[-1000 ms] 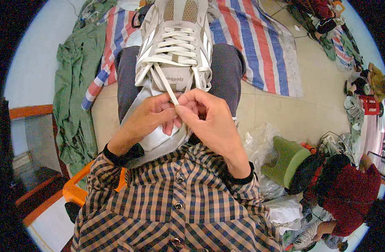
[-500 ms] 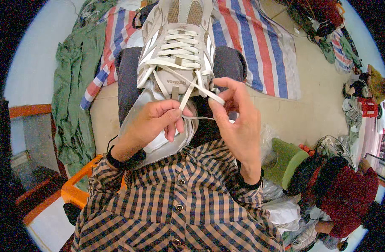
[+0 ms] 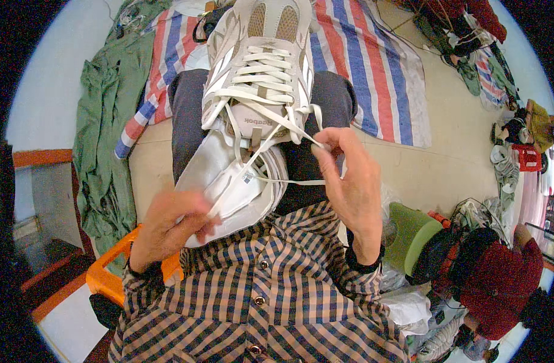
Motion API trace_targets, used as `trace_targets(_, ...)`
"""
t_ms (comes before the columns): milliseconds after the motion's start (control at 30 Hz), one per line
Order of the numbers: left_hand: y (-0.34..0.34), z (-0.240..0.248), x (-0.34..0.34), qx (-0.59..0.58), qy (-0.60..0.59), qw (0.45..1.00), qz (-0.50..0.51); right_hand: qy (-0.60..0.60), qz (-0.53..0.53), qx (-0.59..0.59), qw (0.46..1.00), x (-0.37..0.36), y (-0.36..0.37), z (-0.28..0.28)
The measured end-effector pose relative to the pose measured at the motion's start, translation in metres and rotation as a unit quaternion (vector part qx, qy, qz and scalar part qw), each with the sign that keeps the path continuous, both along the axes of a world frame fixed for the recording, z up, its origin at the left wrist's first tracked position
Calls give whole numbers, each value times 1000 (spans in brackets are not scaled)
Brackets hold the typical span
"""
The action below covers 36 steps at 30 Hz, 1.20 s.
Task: Lacing a beige sneaker while holding it on the lap.
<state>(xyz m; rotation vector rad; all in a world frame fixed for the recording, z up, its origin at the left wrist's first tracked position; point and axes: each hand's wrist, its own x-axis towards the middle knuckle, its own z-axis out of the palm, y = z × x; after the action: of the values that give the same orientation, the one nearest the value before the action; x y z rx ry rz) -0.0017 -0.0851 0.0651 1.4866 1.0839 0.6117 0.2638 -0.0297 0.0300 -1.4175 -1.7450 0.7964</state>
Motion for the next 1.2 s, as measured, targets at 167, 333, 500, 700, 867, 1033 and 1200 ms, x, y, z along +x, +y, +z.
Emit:
trace_targets(167,-31,15,-38,-9,-91,992,83,129,97,-49,986,20,5,-14)
trace_targets(333,-52,6,-62,13,-136,968,208,220,121,-115,961,16,17,7)
trace_targets(500,-54,-2,-64,-19,-126,968,218,94,131,-122,979,18,28,7)
trace_targets(700,-48,-45,-102,-60,-119,941,311,142,211,-70,964,14,34,5)
trace_targets(867,-59,-77,-120,-96,-139,918,360,177,201,-27,963,-3,45,-1)
trace_targets(1033,-65,-91,-138,-75,-229,883,402,152,119,52,980,-18,43,-10)
trace_targets(1200,-46,-86,-124,-92,-164,877,442,130,2,69,989,-29,36,-15)
